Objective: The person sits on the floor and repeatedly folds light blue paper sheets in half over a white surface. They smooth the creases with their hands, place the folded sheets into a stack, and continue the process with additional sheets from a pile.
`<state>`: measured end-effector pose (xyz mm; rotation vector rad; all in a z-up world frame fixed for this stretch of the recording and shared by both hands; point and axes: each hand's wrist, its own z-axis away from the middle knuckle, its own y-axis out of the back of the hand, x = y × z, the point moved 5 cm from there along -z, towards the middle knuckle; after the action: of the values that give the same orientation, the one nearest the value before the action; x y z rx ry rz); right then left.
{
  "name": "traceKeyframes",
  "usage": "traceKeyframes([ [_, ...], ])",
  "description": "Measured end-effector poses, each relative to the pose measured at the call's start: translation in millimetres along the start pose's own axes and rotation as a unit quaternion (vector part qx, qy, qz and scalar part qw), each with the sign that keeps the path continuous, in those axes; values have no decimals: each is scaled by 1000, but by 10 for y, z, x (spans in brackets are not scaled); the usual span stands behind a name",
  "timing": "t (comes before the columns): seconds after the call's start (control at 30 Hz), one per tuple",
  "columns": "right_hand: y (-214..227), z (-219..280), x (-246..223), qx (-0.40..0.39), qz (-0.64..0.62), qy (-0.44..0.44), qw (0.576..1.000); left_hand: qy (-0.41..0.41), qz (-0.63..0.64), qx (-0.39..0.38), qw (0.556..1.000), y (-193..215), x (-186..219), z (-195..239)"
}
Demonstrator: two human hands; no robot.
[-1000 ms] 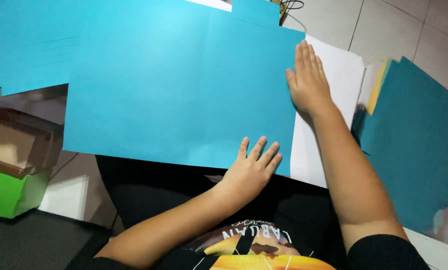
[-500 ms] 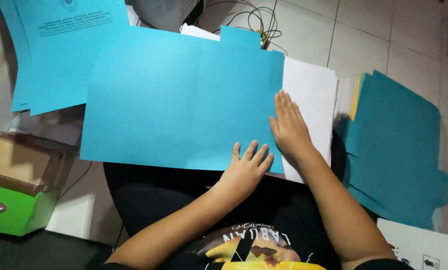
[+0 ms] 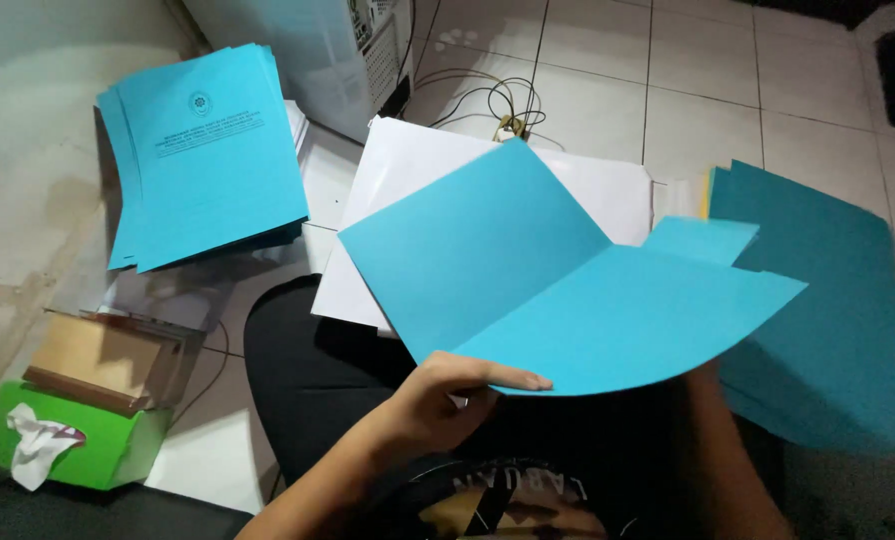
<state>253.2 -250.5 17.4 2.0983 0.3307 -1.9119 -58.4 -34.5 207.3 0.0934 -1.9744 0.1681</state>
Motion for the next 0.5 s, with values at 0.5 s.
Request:
traceKeyframes([
  [0.5, -716, -614, 425, 86, 406, 218, 883, 84, -267, 482, 831, 1733, -1798, -391],
])
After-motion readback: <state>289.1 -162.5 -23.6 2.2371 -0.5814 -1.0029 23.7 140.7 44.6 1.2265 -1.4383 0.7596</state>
